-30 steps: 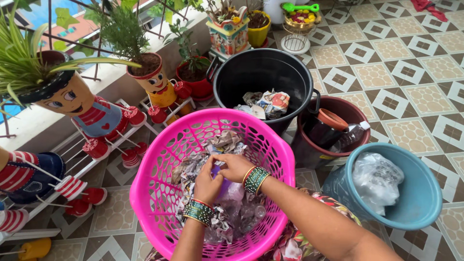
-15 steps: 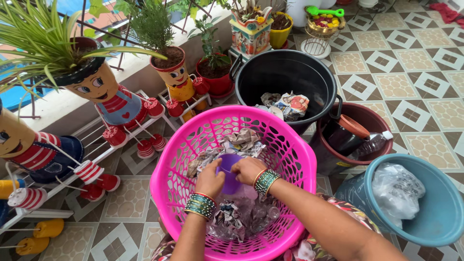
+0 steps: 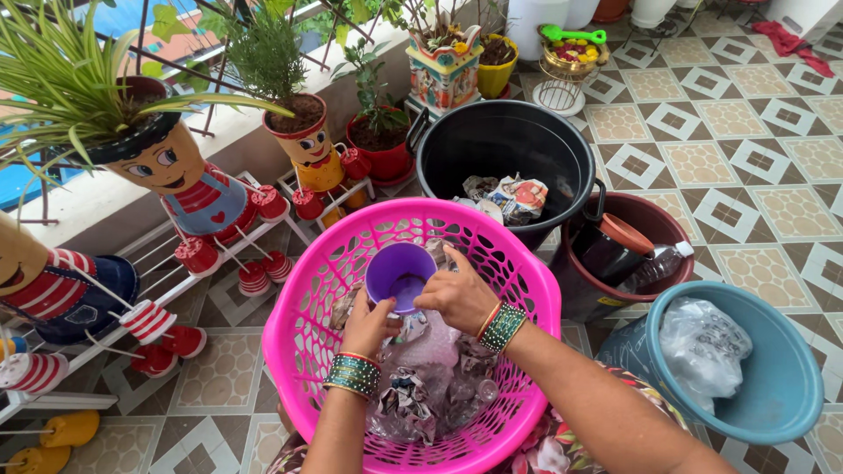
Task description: The person sorts various items from a pink basket into nearby buckets. They handle a small terracotta pot, a purple plastic cup, crumpled paper, a plastic bottle, and a white cup, placing each into a black or maroon bucket.
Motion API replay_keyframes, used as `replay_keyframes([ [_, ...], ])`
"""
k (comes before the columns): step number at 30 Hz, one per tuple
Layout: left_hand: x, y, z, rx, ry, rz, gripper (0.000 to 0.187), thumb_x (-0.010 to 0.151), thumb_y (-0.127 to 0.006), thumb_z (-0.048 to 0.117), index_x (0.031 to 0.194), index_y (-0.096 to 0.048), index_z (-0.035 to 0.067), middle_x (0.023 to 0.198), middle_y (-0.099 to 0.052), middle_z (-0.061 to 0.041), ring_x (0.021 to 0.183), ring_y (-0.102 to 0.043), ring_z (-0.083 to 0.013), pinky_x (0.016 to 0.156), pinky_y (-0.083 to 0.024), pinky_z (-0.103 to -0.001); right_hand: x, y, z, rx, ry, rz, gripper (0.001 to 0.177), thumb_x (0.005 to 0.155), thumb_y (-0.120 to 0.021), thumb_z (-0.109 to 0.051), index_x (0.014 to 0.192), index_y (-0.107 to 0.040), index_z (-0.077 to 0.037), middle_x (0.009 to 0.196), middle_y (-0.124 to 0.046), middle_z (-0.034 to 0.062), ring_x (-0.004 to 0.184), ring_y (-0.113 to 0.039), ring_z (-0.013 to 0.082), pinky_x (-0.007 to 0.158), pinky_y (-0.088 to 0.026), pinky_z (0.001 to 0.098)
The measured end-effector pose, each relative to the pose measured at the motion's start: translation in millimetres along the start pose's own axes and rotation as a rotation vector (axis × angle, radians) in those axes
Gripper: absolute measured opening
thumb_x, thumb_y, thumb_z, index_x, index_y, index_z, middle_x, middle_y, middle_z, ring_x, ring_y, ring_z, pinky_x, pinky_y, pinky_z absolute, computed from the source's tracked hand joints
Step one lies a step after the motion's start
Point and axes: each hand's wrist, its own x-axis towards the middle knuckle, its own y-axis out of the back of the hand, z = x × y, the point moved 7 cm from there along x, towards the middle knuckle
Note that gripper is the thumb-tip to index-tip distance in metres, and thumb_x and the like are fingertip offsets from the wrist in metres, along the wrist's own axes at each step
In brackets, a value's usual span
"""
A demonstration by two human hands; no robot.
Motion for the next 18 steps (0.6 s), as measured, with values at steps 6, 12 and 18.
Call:
replay_keyframes([
  [6, -19.4, -10.2, 33.5, 0.083, -0.117, 0.099, 0.072, 0.08, -0.054, 0.0, 0.151, -0.048, 0.018, 0.097, -0.073, -0.013, 0.063, -0.069, -0.0186, 0.054, -0.057, -0.032, 3.5, 8.3, 12.7, 0.218, -0.014, -0.06, 0.021, 0.082, -0.073, -0.008, 0.092, -0.079, -0.025, 0.092, -0.076, -0.0005, 0.104, -0.07, 0.0141, 0.116, -0.025, 0.0641],
  [12, -41.7, -9.3, 67.4, 0.37, -0.146, 0.228, 0.079, 0.082, -0.056, 0.005, 0.156, -0.04, 0.029, 0.102, -0.078, -0.014, 0.07, -0.076, -0.0194, 0.063, -0.061, -0.032, -12.4, 33.1, 70.2, 0.659, -0.587, 0.109, 0.03, 0.096, -0.064, -0.01, 0.121, -0.073, -0.023, 0.114, -0.078, -0.0014, 0.105, -0.077, 0.0134, 0.097, -0.063, 0.0475],
  [18, -63.2, -26.2, 97.1, 0.54, -0.768, 0.251, 0.079, 0.086, -0.06, -0.003, 0.157, -0.038, 0.023, 0.139, -0.063, -0.02, 0.096, -0.076, -0.0277, 0.077, -0.064, -0.035, -26.4, -8.2, 72.4, 1.386, -1.223, -0.084, 0.067, 0.098, -0.035, -0.064, 0.149, -0.045, -0.021, 0.128, -0.062, 0.0066, 0.114, -0.068, 0.0304, 0.095, -0.055, 0.0482],
])
